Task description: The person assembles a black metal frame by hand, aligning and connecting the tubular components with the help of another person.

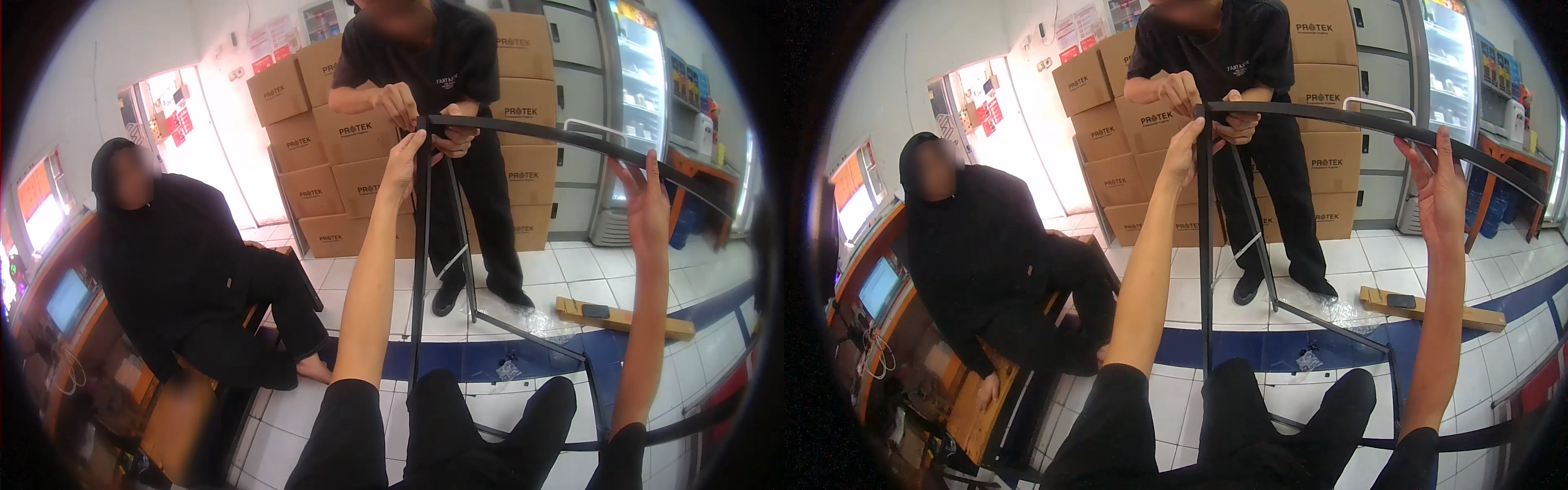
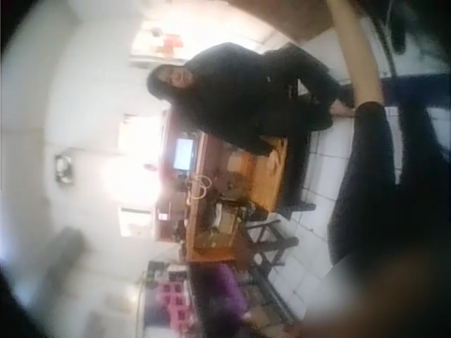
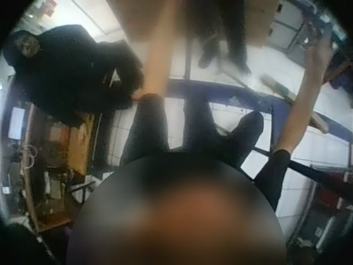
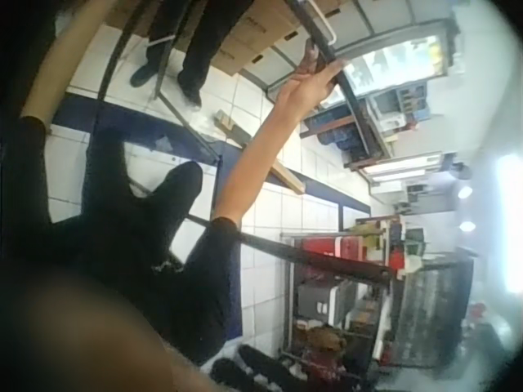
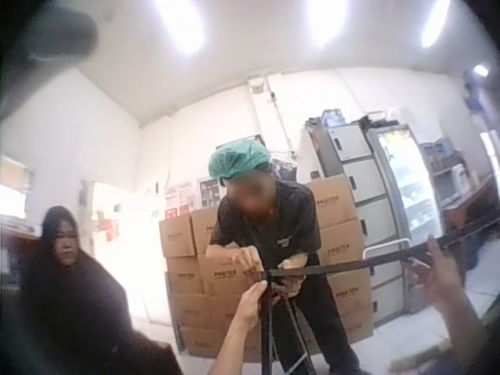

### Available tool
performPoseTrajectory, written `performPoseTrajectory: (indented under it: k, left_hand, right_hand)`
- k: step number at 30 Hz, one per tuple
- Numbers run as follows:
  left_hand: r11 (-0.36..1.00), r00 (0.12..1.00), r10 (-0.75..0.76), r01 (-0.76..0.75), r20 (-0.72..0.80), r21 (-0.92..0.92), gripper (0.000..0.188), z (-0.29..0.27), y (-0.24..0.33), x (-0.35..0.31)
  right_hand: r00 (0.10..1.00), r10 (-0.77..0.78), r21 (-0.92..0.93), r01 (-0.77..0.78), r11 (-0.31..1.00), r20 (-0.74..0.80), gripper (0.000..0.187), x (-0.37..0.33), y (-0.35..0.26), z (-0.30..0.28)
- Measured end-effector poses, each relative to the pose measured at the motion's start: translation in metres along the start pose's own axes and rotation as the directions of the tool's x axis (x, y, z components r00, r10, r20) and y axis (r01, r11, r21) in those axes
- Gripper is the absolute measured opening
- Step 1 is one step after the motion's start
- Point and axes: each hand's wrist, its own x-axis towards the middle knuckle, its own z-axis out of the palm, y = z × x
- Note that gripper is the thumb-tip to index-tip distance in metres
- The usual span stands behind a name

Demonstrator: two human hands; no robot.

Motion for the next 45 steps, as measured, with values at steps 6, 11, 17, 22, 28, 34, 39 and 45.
performPoseTrajectory:
  k: [6,11,17,22,28,34,39,45]
  left_hand:
    - [1.0,1.0,0.0,0.0,0.01,0.001,0.031,0.003,-0.003,0.002]
    - [1.0,1.0,-0.001,0.001,-0.013,-0.016,0.03,0.006,-0.004,0.001]
    - [0.999,1.0,0.0,0.0,-0.004,-0.045,0.029,0.008,0.0,-0.001]
    - [1.0,1.0,-0.016,0.016,-0.012,-0.024,0.029,0.004,0.001,0.0]
    - [1.0,1.0,-0.01,0.01,-0.009,0.001,0.029,0.005,0.002,0.0]
    - [1.0,1.0,-0.007,0.007,-0.004,0.009,0.03,0.002,0.0,0.0]
    - [1.0,1.0,-0.015,0.015,-0.002,0.006,0.03,0.005,-0.001,0.001]
    - [1.0,0.999,-0.01,0.009,-0.032,-0.014,0.032,0.008,-0.003,-0.001]
  right_hand:
    - [1.0,0.001,-0.011,-0.001,1.0,-0.001,0.04,-0.002,-0.004,0.0]
    - [1.0,-0.004,-0.016,0.004,1.0,-0.002,0.039,0.002,-0.001,-0.006]
    - [1.0,0.0,-0.03,0.0,1.0,-0.011,0.038,-0.001,-0.007,-0.003]
    - [1.0,-0.017,-0.044,0.018,0.999,0.011,0.039,-0.003,-0.006,-0.001]
    - [1.0,0.002,-0.025,-0.002,1.0,0.003,0.038,-0.002,-0.005,0.001]
    - [1.0,0.001,-0.036,-0.001,0.999,0.016,0.036,-0.006,-0.005,0.005]
    - [1.0,-0.003,-0.032,0.004,0.999,0.017,0.036,-0.003,-0.006,0.001]
    - [1.0,0.002,-0.036,-0.001,0.999,0.01,0.035,-0.005,-0.005,0.001]
